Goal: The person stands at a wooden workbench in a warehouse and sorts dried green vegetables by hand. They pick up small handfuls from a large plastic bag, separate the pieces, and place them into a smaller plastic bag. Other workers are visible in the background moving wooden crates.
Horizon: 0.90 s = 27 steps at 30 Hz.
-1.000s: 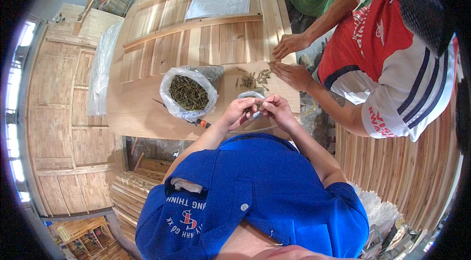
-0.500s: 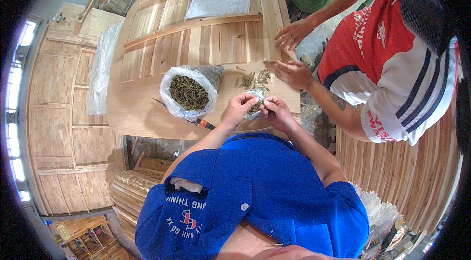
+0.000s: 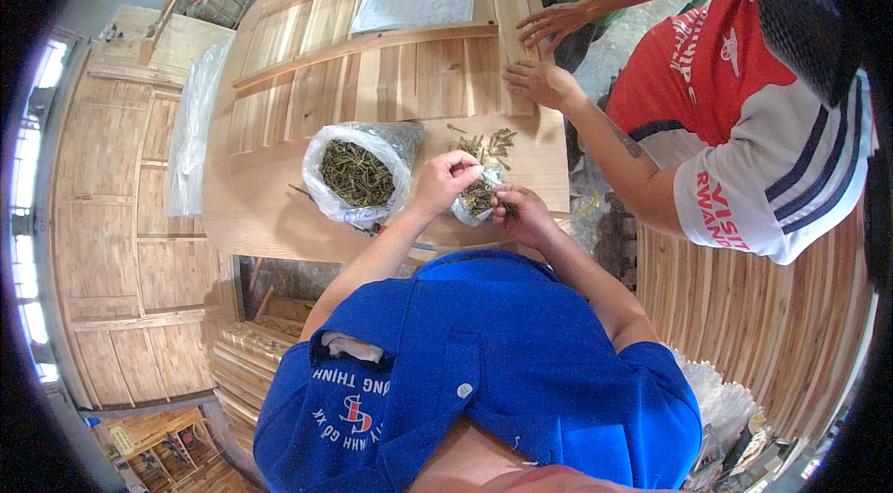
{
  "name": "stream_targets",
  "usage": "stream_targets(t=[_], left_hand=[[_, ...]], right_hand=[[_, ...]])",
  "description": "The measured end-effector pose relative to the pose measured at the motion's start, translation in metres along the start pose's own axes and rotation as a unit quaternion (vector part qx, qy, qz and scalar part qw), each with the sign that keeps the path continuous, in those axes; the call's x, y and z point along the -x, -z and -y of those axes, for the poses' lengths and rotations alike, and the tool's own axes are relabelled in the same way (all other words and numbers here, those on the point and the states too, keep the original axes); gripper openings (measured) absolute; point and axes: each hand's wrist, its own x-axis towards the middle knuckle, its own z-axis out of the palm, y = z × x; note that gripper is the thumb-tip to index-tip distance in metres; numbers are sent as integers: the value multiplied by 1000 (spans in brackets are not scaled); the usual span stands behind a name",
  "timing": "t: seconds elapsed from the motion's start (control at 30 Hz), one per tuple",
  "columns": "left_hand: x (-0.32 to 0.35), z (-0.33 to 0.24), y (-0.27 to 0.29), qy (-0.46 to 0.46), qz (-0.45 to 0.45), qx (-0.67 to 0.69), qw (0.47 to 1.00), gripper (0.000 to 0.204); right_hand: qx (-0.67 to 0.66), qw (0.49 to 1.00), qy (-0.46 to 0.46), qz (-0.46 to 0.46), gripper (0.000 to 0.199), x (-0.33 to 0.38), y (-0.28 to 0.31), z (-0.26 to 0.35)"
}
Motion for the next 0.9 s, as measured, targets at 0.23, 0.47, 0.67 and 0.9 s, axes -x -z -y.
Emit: stream_targets(t=[0.23,0.47,0.67,0.9], left_hand=[[-5,5,4,-13,-16,-10,1000,15],[-7,12,10,17,9,-76,997,14],[-9,24,3,19,-14,-61,998,15],[-1,33,5,0,37,-185,982,13]], right_hand=[[-51,998,32,-29,20,9,-3,12],[-58,996,35,-55,22,16,4,13],[-22,997,38,-61,27,11,16,9],[54,995,53,-68,27,8,14,6]])
